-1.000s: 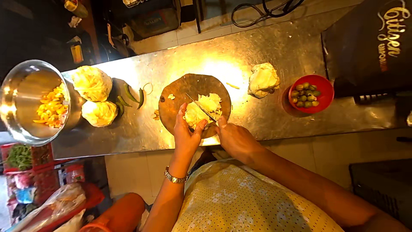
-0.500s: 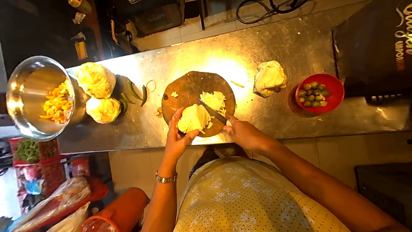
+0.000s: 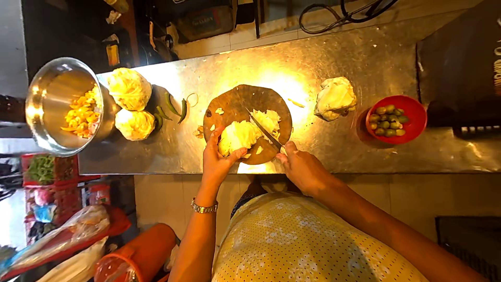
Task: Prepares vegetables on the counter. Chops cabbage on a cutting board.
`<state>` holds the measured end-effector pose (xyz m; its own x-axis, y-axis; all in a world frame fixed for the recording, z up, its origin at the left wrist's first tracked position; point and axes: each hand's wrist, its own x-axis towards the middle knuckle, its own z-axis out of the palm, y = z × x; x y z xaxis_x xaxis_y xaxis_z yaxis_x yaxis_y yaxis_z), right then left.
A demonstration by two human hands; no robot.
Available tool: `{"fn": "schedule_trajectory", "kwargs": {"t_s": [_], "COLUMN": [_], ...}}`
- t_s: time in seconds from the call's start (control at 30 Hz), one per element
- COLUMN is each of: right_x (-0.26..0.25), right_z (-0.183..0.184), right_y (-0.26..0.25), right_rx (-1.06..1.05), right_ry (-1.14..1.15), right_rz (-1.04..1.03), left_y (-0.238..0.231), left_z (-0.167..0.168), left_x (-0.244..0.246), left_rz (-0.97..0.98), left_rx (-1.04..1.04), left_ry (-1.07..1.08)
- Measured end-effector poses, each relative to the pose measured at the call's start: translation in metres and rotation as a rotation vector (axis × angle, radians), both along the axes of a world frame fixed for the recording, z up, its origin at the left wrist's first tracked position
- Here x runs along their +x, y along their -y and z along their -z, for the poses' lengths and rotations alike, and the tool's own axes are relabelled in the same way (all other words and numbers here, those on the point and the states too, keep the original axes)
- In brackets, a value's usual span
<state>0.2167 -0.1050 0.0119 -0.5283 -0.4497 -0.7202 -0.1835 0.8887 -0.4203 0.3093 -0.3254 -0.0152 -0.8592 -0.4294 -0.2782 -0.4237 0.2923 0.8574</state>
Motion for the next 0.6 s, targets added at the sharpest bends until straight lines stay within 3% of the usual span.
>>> {"fn": "schedule_trajectory", "kwargs": {"t_s": [0.17,0.37,0.6], "right_x": [0.005,0.002,-0.013], "right_z": [-0.019,-0.018,0.004], "right_y": [-0.002,0.008,0.037], "right_rx": [0.079,0.146,0.035], "right_ry": [0.028,0.075,-0.12], "right_rz": [-0.066,-0.109,-0.07], "left_y": [-0.027,-0.02,-0.019], "left_z": [0.009,0.014,0.01], "left_x": [-0.009,-0.017,-0.028], "left_rz": [-0.026,0.205,0.221], "left_rx": [-0.098,-0.364,-0.414], "left_ry": [-0.02,0.01,0.057]}}
